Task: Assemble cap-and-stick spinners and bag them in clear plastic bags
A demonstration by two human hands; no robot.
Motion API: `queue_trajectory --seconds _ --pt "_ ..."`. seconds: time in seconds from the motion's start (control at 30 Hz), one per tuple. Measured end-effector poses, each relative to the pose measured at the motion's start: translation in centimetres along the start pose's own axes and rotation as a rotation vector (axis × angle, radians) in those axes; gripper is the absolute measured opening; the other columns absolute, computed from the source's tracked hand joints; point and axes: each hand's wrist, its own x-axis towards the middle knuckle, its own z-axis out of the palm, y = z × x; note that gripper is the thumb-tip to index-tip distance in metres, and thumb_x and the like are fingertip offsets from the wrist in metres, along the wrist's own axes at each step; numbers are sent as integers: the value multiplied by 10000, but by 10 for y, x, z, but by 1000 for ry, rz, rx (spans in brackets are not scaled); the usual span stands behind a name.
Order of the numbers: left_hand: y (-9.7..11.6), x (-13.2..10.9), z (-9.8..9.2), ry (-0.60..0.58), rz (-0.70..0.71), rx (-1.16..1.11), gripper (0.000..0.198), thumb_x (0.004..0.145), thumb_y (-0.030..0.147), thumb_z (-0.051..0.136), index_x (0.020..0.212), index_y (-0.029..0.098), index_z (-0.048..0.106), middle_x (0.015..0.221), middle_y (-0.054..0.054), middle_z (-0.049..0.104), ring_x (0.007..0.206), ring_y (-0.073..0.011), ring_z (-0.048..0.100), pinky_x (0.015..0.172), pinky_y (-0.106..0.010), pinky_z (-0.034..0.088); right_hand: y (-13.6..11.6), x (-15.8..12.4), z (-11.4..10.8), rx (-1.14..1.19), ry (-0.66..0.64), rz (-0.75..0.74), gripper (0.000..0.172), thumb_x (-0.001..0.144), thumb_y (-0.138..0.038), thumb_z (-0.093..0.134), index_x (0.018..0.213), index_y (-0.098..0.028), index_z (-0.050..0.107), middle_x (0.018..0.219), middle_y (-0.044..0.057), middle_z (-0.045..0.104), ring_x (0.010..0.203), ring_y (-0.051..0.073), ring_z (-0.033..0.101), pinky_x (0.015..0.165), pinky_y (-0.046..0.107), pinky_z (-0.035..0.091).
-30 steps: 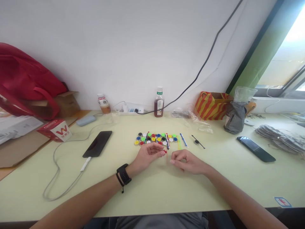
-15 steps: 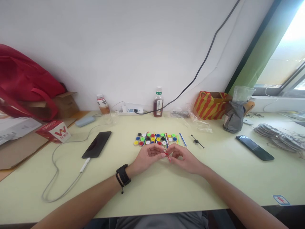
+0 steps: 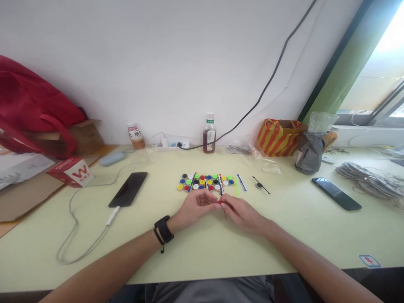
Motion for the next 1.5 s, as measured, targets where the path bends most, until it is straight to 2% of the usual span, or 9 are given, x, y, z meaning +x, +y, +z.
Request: queue_trajectory --seconds 0.17,0.37,0.43,0.53,0.7,0.87,1.13,1.3,1.5 --pt "2 -3 4 -57 -12 41 299 903 415 768 1036 154 710 950 -78 765 826 -154 707 778 -276 565 -9 -5 -30 -123 93 9 240 1093 -336 344 952 -235 509 791 -3 581 693 169 528 664 285 411" --pt "-1 -3 4 -145 -35 130 409 1001 501 604 911 124 733 852 -91 746 752 -136 667 713 -248 535 6 -36 -108 -659 685 106 231 1073 -384 395 1040 -222 556 923 76 667 803 220 624 740 331 444" --pt "-1 -3 4 -154 -35 135 415 1000 507 601 913 124 735 841 -90 742 750 -140 667 707 -249 533 21 -45 -107 -802 583 302 259 1078 -381 370 1009 -220 560 871 81 681 746 231 640 663 329 420" --pt "0 -2 4 -162 -40 147 419 1001 514 596 919 127 736 833 -88 740 754 -144 670 707 -251 531 45 -50 -82 -918 4 629 265 1073 -288 358 944 -198 571 764 90 689 685 261 686 603 325 399" --pt "2 -3 5 -154 -46 175 423 1000 518 593 907 130 734 835 -88 745 752 -144 668 715 -254 529 63 -43 -62 -932 -155 700 249 1076 -287 376 1027 -180 595 866 131 727 780 302 742 622 315 424" --pt "2 -3 5 -165 -62 171 427 979 531 618 902 128 738 812 -84 740 745 -148 671 714 -257 533 66 -25 -74 -955 -159 778 264 1068 -273 398 1149 -160 623 980 170 735 893 313 745 687 332 475" --pt "3 -4 5 -180 -74 189 408 972 521 629 904 135 745 834 -86 744 783 -164 682 749 -272 545 78 7 -84 -950 -71 803 233 1031 -253 466 1057 -175 684 1047 158 737 968 272 727 735 321 488" --pt "2 -5 5 -182 -90 204 396 967 516 633 897 143 744 838 -81 744 794 -170 687 758 -276 547 74 2 -86 -958 58 833 204 1001 -336 536 1047 -178 654 1016 160 730 914 309 719 656 333 447" --pt "3 -5 5 -152 -91 216 396 975 508 618 881 141 734 816 -72 730 770 -162 674 744 -269 542 67 5 -70 -815 210 689 291 997 -456 516 849 -223 607 855 65 718 761 238 676 610 307 369"
